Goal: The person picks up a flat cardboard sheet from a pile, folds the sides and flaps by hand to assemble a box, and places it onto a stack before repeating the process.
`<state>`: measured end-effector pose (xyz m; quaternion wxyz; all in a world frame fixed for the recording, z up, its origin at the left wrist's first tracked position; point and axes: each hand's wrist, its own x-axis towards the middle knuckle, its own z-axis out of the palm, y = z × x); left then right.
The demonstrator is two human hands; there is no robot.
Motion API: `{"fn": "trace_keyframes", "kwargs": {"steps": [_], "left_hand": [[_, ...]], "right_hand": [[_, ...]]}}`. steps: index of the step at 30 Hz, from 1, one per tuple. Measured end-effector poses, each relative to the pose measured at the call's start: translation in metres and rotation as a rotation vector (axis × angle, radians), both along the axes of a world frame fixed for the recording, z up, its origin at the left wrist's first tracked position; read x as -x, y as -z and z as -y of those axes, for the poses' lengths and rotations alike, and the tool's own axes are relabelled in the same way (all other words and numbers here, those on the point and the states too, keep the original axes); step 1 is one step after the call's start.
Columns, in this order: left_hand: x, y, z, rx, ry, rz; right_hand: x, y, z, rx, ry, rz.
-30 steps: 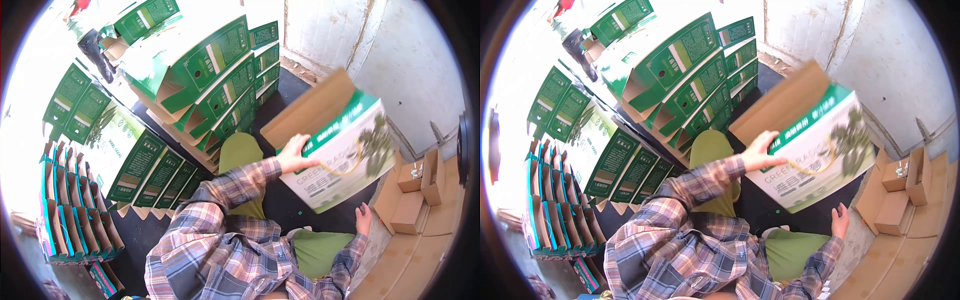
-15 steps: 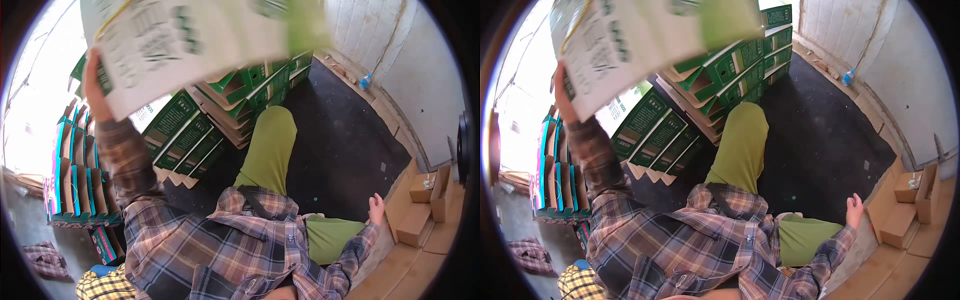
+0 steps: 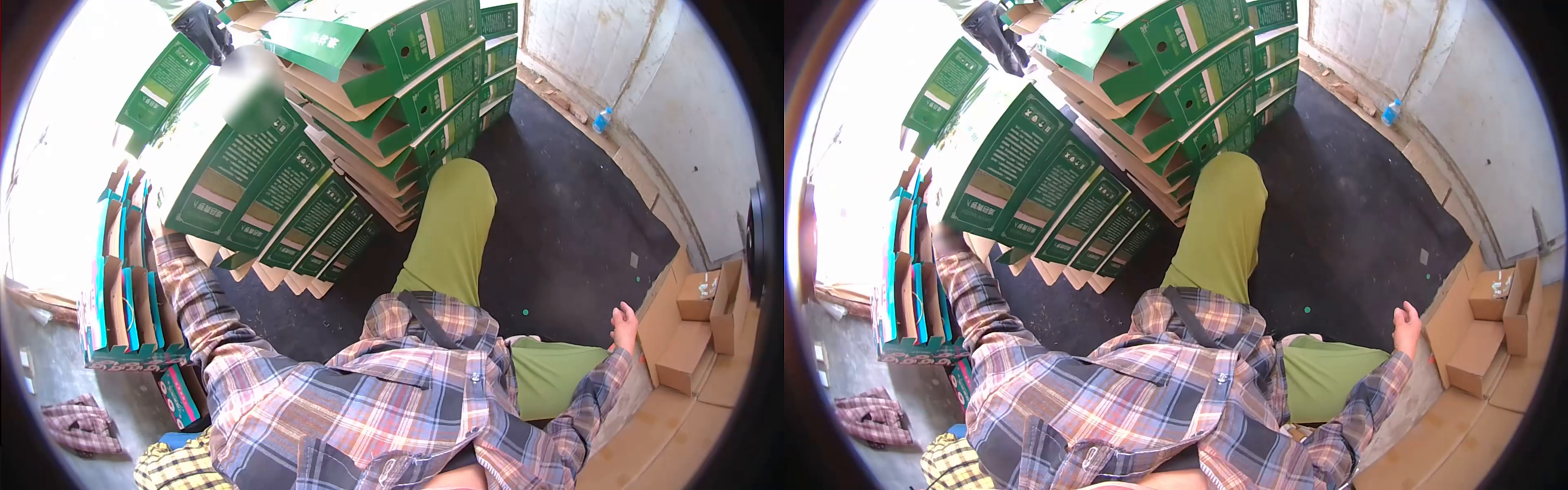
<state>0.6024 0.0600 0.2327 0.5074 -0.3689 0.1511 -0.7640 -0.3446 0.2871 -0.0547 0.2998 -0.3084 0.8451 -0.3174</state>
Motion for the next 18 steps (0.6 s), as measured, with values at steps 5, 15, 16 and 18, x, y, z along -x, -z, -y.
{"fn": "trace_keyframes", "kwargs": {"steps": [5,15,16,18], "left_hand": [[-0.049,-0.001,0.012,-0.257,0.252,-0.675],[-0.147,0.009,0.014,0.03,0.616,-1.617],[-0.146,0.005,0.011,0.124,0.651,-1.665],[-0.138,-0.011,0.002,0.318,0.773,-1.662]], "right_hand": [[-0.002,-0.005,0.0,-0.041,0.007,0.026],[-0.019,-0.017,0.003,0.104,0.051,-0.036],[-0.016,-0.013,0.004,0.11,0.03,-0.08],[-0.021,-0.018,0.006,0.106,0.027,-0.106]]}}
